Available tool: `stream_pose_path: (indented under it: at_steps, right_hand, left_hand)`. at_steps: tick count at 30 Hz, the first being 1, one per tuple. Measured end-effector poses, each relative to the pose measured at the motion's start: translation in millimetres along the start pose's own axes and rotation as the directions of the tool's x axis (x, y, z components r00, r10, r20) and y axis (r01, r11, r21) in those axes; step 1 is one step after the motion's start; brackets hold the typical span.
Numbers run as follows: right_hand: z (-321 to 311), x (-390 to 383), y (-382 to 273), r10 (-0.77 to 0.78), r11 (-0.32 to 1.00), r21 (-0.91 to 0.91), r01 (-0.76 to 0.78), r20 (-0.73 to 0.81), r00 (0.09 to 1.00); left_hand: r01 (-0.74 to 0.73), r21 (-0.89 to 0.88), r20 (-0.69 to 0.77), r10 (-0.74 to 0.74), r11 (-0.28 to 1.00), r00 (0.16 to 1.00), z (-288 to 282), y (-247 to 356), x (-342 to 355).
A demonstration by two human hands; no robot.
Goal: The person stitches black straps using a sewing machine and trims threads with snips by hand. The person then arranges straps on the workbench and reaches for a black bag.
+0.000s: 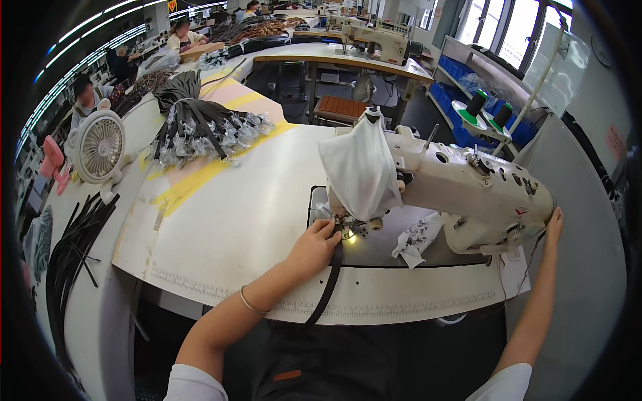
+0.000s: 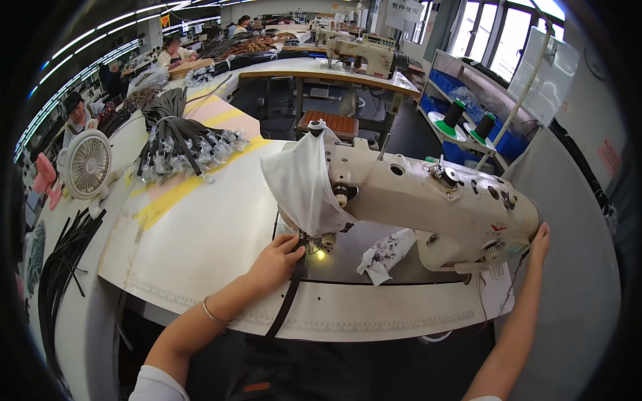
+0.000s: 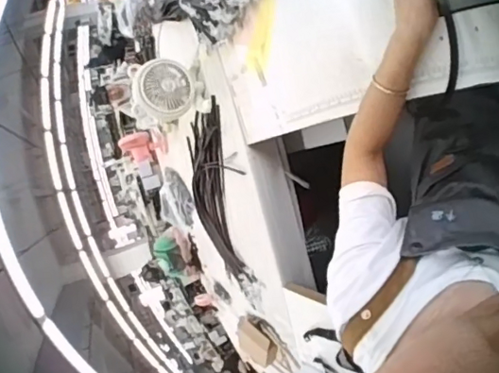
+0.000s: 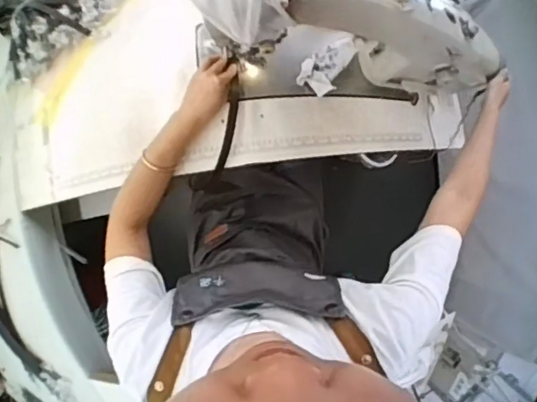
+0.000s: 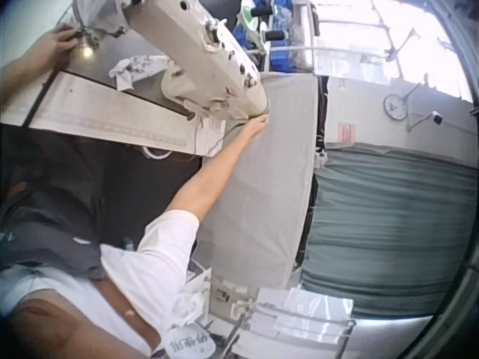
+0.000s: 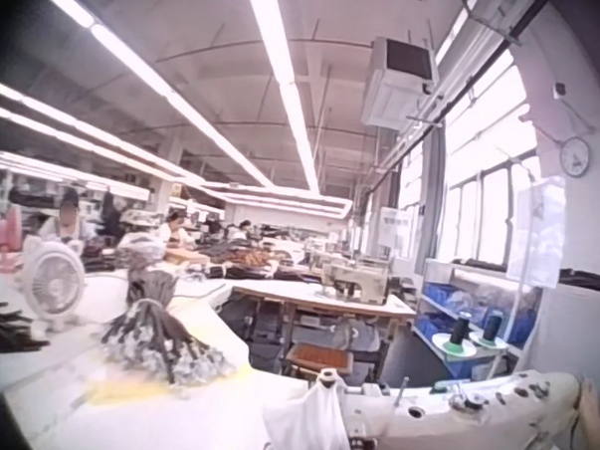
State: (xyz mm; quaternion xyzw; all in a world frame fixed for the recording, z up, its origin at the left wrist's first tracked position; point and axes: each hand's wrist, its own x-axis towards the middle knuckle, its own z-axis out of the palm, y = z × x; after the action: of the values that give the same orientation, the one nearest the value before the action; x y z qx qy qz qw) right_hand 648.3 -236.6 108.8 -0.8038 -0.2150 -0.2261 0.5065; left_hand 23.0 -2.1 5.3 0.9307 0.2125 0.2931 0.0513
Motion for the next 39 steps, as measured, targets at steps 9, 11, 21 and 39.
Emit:
stream_pose_path:
  at_steps: [9,11,21,39]
  right_hand:
    - [6,-15,-11,-0.021,0.991,-0.137,0.015,-0.042,0.999]
    - [10,-26,-3,-0.143,0.977,-0.179,0.112,-0.174,0.974]
    - [6,16,15,-0.088,0.988,-0.118,0.101,0.108,0.99]
    - [-8,30,16,0.043,0.982,-0.187,0.006,0.252,0.967]
  left_hand:
    - [0.023,-0.012,-0.026,-0.023,1.0,0.999,2,-4,1]
    - [0.024,0.001,-0.045,-0.024,1.0,0.999,3,-4,0]
    - [-0.003,0.031,-0.036,0.004,1.0,0.999,2,-4,1]
    - [-0.027,0.054,-0.026,0.029,0.998,0.999,-1,-1,-1]
